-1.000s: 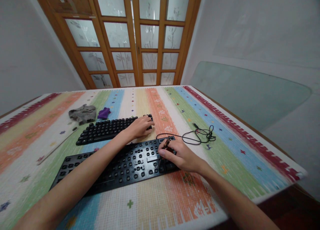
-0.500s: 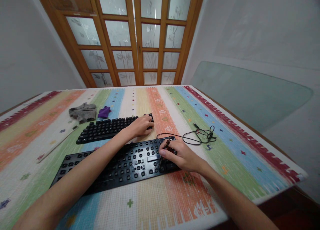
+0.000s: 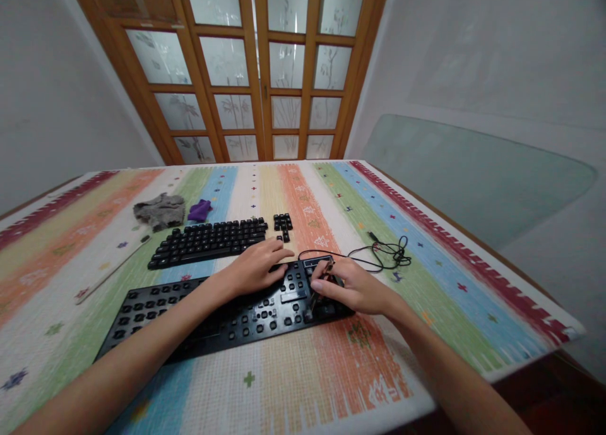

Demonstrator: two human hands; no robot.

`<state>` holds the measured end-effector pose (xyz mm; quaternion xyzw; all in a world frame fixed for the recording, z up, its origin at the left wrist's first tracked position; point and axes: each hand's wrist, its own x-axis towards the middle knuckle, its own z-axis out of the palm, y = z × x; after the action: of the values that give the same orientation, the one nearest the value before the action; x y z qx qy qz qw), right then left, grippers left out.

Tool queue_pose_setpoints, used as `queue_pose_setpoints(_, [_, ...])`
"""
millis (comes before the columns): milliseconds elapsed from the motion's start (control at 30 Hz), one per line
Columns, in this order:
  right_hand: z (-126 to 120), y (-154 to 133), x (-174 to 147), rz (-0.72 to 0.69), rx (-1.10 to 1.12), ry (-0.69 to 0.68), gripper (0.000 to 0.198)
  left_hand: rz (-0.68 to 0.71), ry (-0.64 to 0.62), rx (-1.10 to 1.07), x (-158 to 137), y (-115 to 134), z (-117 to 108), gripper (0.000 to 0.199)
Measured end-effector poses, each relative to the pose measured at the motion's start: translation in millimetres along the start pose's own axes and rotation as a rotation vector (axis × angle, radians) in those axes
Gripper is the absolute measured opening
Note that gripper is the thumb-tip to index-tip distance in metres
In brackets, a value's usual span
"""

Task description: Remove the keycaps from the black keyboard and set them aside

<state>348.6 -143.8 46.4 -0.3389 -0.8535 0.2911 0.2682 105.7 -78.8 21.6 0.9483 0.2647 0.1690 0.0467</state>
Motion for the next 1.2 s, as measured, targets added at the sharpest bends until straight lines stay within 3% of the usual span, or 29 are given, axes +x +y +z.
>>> queue_pose_setpoints(233, [-5,3,2,-0.067,-0.022,-0.099,0.029,-0.055,0.025,-0.140,-30,35,12,0.025])
queue_pose_setpoints(567, [4,5,2,0.122,0.346,-0.287,0.031,-0.087,0.077,-0.132,-36,41,26,0.022])
queue_pose_setpoints(800, [13,2,2,-0.084,0.036,-0.293,0.028,-0.096,0.073,-0.137,-36,42,25,0.023])
queue_pose_setpoints(1200, [9,-4,8,0.008,-0.029,-0.148,0.039,-0.091,0.060,-0.155,-35,43,24,0.022])
